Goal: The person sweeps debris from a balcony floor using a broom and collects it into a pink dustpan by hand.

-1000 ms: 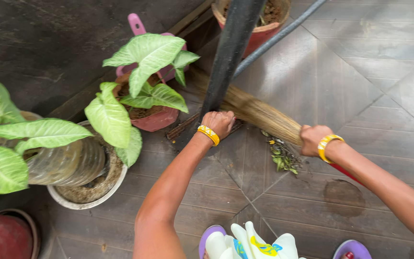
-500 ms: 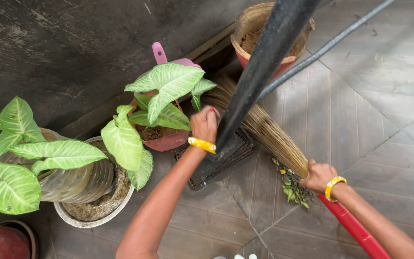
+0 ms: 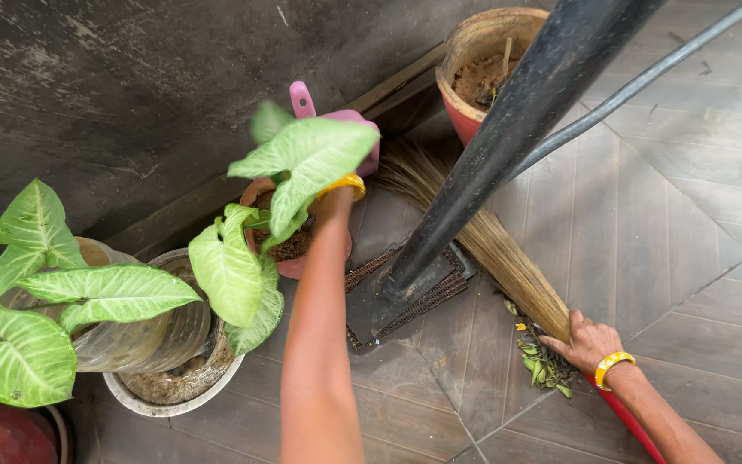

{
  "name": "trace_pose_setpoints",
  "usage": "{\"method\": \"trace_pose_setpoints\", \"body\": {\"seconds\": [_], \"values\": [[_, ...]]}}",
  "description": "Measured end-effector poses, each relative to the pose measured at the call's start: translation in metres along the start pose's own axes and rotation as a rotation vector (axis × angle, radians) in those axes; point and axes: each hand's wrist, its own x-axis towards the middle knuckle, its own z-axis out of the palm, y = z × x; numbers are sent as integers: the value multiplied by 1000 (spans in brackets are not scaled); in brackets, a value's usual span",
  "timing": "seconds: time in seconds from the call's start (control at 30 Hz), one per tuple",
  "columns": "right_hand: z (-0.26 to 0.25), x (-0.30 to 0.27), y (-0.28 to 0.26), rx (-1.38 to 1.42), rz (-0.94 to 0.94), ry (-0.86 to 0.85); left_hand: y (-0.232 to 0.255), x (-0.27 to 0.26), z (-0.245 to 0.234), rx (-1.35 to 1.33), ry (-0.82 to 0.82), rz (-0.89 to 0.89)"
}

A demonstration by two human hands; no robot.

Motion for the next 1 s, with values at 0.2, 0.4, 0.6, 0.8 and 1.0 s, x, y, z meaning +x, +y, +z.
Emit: {"method": "trace_pose_setpoints", "body": {"seconds": [0.2, 0.4, 0.6, 0.8, 1.0], "values": [[5, 2, 5, 11, -7, -18, 13, 26, -17, -170, 11, -98], [10, 2, 6, 19, -4, 5, 33, 39, -13, -307, 49, -123], [10, 4, 8, 32, 2, 5, 51, 35, -26, -493, 174, -128], [-20, 2, 8, 44, 74, -105, 80, 41, -53, -661, 271, -120], [-72, -17, 1, 12, 6, -101, 114, 57, -73, -739, 324, -89]]}}
